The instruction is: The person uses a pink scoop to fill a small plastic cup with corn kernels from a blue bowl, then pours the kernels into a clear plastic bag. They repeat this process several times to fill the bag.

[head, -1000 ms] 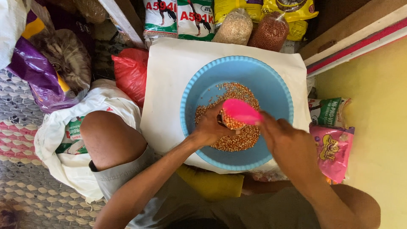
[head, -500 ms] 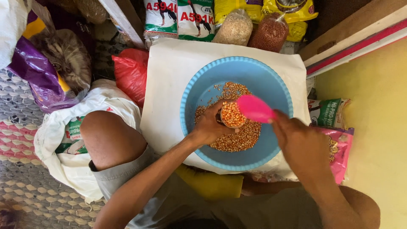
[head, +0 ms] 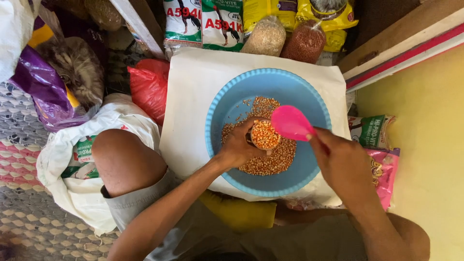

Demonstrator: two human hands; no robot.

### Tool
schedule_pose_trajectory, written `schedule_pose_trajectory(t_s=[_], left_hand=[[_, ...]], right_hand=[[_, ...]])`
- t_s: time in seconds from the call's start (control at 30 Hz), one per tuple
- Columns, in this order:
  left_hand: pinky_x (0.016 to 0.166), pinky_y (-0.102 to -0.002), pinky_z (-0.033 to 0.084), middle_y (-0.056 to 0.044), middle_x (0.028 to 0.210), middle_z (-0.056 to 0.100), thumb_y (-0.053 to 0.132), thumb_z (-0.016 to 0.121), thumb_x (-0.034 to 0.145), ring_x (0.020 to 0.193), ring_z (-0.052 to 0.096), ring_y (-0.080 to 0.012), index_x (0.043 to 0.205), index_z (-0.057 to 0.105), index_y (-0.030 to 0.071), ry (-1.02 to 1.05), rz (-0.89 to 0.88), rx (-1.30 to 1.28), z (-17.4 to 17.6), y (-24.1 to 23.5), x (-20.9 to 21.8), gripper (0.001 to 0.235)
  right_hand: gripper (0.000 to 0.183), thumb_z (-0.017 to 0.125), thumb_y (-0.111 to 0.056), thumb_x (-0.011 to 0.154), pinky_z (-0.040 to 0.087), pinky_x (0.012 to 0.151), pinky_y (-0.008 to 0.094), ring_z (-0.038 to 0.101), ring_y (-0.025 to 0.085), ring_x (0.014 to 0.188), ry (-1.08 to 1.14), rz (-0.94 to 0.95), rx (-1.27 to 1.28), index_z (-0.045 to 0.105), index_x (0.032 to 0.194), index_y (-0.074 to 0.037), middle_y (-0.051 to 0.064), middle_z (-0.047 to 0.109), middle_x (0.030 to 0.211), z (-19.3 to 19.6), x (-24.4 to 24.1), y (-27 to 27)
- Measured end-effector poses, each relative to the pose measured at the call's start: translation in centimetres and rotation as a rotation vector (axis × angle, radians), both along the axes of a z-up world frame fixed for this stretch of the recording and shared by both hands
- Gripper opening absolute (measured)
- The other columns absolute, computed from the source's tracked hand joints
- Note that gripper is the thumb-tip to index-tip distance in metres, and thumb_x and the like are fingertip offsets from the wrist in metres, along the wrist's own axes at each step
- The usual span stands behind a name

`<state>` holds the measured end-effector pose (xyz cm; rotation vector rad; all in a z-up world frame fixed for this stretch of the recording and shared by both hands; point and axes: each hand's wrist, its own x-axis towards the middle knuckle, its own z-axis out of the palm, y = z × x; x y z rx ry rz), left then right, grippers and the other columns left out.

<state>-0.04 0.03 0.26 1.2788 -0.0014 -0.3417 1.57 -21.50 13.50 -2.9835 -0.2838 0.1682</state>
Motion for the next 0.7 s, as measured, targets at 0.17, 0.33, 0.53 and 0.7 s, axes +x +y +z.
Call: schedule_pose_trajectory(t_s=[0.17,0.33,0.53,0.7], left_hand=[[0.094,-0.067,0.054,-0.028,0.127,0.051,0.003,0.086,0.074,0.121,0.048,-0.057,0.133,0.051,0.01,0.013,0.029,-0.04,-0.7,0.0,0.1,0.069],[0.096,-0.064,0.054,-0.027,0.13,0.049,0.005,0.087,0.073,0.123,0.047,-0.0561,0.134,0.051,0.01,0.045,0.039,-0.071,0.2,0.0,0.2,0.072],[0.096,-0.068,0.053,-0.028,0.131,0.046,0.005,0.086,0.075,0.122,0.046,-0.0588,0.135,0.05,0.011,0.048,0.024,-0.033,0.5,0.4,0.1,0.071],[0.1,-0.073,0.046,-0.03,0.128,0.049,0.008,0.089,0.07,0.121,0.046,-0.0602,0.132,0.049,0.008,0.02,0.016,0.087,0.8,0.2,0.0,0.074]], right_hand=[[0.02,0.059,-0.03,0.099,0.059,0.062,0.048,0.072,0.033,0.067,-0.097,0.014,-0.098,0.072,0.11,-0.02,0.012,0.068,0.066,-3.4,0.6,-1.2],[0.023,0.057,-0.03,0.093,0.059,0.066,0.047,0.072,0.033,0.068,0.069,-0.061,-0.074,0.073,0.107,-0.022,0.009,0.069,0.064,-3.7,0.4,-0.4],[0.02,0.06,-0.016,0.099,0.051,0.056,0.042,0.063,0.034,0.053,-0.063,-0.097,0.301,0.074,0.11,-0.006,0.016,0.061,0.055,-0.7,0.7,-0.3],[0.027,0.059,-0.029,0.097,0.047,0.047,0.035,0.057,0.021,0.041,0.29,-0.022,0.402,0.076,0.099,-0.008,0.01,0.058,0.043,-1.8,0.7,0.0]])
